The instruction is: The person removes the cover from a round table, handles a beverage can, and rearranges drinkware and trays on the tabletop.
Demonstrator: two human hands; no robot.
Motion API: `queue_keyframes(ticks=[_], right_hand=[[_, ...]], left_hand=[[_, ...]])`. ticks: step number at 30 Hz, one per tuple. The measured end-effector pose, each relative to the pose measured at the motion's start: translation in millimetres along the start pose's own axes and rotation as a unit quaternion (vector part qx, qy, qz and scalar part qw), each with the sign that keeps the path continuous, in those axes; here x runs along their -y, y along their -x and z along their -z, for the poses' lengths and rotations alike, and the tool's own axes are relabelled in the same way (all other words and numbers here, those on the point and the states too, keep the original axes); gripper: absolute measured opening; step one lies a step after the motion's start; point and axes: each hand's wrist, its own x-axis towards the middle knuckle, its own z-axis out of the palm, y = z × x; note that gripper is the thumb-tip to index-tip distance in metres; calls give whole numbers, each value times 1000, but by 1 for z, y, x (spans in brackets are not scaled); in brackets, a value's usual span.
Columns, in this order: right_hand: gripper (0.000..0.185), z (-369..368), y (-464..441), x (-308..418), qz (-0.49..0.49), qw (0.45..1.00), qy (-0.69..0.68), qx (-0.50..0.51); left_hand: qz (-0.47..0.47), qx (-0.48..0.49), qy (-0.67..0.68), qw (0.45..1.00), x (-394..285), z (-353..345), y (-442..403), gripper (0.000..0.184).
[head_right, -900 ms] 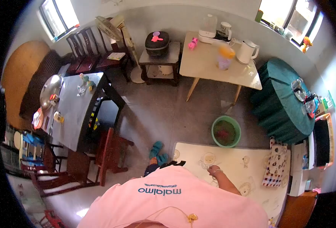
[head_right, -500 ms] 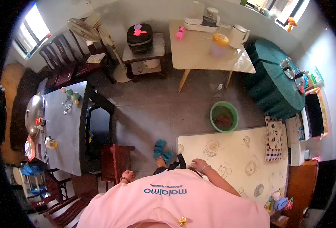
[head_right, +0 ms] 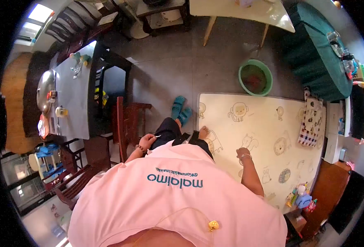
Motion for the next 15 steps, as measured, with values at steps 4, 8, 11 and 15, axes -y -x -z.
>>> queue_keyframes(ticks=[4,8,11,15], right_hand=[[26,-16,-3,2,49,999,17,15],[30,-85,-66,-7,26,991,-111,-66],[24,25,-28,48,-25,988,-92,-118],[20,65,-15,77,-220,777,-588,-52]], left_hand=[[95,-2,102,990,30,25,-3,18],[86,13,53,995,144,26,-58,15],[143,9,18,990,-5,40,-12,17],[69,52,-39,995,-62,33,-32,22]])
